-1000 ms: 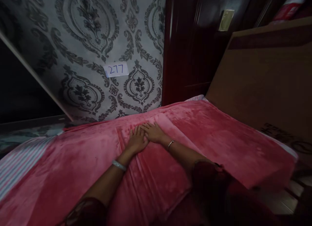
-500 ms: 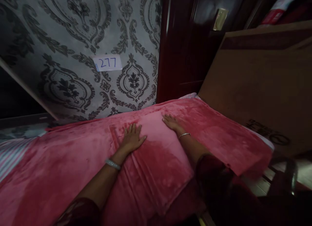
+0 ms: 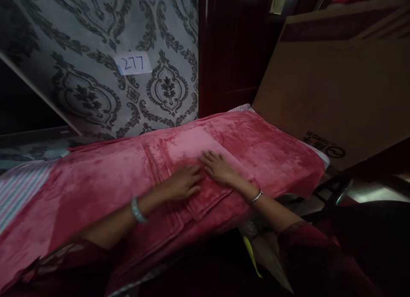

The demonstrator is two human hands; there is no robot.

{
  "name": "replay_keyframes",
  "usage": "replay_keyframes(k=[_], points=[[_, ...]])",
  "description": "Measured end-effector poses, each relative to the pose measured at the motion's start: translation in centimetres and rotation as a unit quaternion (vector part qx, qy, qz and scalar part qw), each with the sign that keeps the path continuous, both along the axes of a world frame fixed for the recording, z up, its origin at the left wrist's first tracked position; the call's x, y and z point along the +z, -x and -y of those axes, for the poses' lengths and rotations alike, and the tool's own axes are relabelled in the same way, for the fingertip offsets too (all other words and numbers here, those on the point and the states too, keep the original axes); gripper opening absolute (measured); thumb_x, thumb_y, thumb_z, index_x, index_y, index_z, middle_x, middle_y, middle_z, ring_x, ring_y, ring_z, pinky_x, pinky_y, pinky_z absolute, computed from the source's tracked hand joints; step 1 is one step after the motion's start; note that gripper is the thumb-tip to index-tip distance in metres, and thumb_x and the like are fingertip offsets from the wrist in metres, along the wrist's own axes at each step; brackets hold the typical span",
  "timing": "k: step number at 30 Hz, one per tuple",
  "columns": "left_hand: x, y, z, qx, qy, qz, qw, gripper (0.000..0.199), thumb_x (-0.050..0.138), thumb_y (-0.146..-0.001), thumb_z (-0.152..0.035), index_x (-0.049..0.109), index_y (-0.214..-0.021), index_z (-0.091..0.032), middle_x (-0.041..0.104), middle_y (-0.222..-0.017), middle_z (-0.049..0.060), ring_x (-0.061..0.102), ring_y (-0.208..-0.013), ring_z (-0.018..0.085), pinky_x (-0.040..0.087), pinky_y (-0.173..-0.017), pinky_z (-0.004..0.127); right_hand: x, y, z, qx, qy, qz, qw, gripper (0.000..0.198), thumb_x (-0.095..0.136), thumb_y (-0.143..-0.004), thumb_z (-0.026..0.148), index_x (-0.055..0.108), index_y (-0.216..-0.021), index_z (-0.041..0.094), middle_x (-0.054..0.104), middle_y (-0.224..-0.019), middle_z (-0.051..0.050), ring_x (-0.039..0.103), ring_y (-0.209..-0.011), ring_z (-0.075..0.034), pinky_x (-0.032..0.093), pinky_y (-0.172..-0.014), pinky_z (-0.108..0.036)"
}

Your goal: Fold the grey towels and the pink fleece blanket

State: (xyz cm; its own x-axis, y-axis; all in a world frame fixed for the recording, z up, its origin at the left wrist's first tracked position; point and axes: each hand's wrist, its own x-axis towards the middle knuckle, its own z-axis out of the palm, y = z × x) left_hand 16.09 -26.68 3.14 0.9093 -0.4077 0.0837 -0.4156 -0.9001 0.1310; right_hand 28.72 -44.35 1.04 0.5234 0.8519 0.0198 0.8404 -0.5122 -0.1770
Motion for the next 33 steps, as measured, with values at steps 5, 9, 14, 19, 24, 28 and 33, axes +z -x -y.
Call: replay_keyframes(k=[5, 9, 14, 19, 24, 28, 33], points=[[-3.2, 4.9, 0.8, 0.037, 0.035, 0.05, 0.997, 0.034, 0.047, -0.099, -0.033, 0.062, -0.127, -0.021, 0.06, -0.117, 0.013, 0.054, -0.107, 0.027, 0.047, -0.095, 0.046, -2.1, 2.6, -0.7, 0.072, -0.028, 0.045, 0.996, 0.057, 0.041, -0.103, 0.044, 0.033, -0.158, 0.031, 0.021, -0.167, -0.005, 0.018, -0.154, -0.031, 0.021, -0.119, -0.062], [-4.4, 5.3, 0.2, 0.054, 0.054, 0.052, 0.996, 0.03, 0.047, -0.1, -0.034, 0.062, -0.123, -0.021, 0.059, -0.114, 0.011, 0.053, -0.105, 0.025, 0.047, -0.093, 0.043, -3.5, -0.9, 1.3, 0.009, -0.021, 0.067, 0.998, 0.061, 0.041, -0.102, 0.052, 0.031, -0.159, 0.032, 0.022, -0.167, -0.005, 0.018, -0.154, -0.031, 0.018, -0.12, -0.062], [-4.3, 4.9, -0.1, 0.052, 0.07, 0.047, 0.995, 0.026, 0.049, -0.099, -0.037, 0.063, -0.111, -0.019, 0.058, -0.111, 0.011, 0.052, -0.102, 0.025, 0.045, -0.092, 0.043, -4.7, -6.0, 6.4, -0.164, 0.002, 0.001, 0.986, 0.061, 0.032, -0.104, 0.053, 0.027, -0.16, 0.03, 0.023, -0.166, -0.008, 0.024, -0.152, -0.032, 0.025, -0.119, -0.059], [-4.7, 5.2, 0.1, 0.059, 0.098, 0.069, 0.991, 0.023, 0.051, -0.097, -0.04, 0.06, -0.095, -0.019, 0.058, -0.103, 0.01, 0.051, -0.097, 0.025, 0.045, -0.088, 0.042, -6.0, -8.0, 8.7, -0.186, -0.028, -0.039, 0.981, 0.059, 0.026, -0.105, 0.048, 0.04, -0.156, 0.021, 0.034, -0.162, -0.009, 0.03, -0.15, -0.028, 0.026, -0.122, -0.049], [-3.5, 4.9, -0.1, 0.066, 0.137, 0.062, 0.986, 0.022, 0.052, -0.094, -0.039, 0.056, -0.085, -0.02, 0.06, -0.092, 0.008, 0.054, -0.087, 0.022, 0.047, -0.082, 0.038, -4.2, -8.1, 5.3, -0.149, -0.095, -0.004, 0.984, 0.062, 0.029, -0.103, 0.048, 0.04, -0.155, 0.016, 0.043, -0.157, -0.015, 0.038, -0.146, -0.031, 0.034, -0.117, -0.052], [-1.5, 2.2, -1.5, 0.14, 0.093, 0.065, 0.984, 0.019, 0.051, -0.092, -0.031, 0.062, -0.1, -0.018, 0.065, -0.108, 0.012, 0.059, -0.102, 0.025, 0.047, -0.094, 0.041, -0.9, -5.6, -1.4, -0.064, -0.055, 0.001, 0.996, 0.057, 0.034, -0.103, 0.046, 0.037, -0.157, 0.027, 0.026, -0.166, -0.009, 0.024, -0.152, -0.033, 0.031, -0.116, -0.058], [-0.3, -2.2, -5.3, 0.31, 0.04, 0.019, 0.95, 0.049, 0.058, -0.089, -0.031, 0.054, -0.136, -0.016, 0.048, -0.15, 0.018, 0.042, -0.141, 0.031, 0.031, -0.118, 0.047, 0.8, -3.4, -8.0, -0.044, -0.014, -0.006, 0.999, 0.056, 0.039, -0.104, 0.04, 0.035, -0.157, 0.027, 0.019, -0.168, -0.01, 0.018, -0.154, -0.031, 0.026, -0.117, -0.058]])
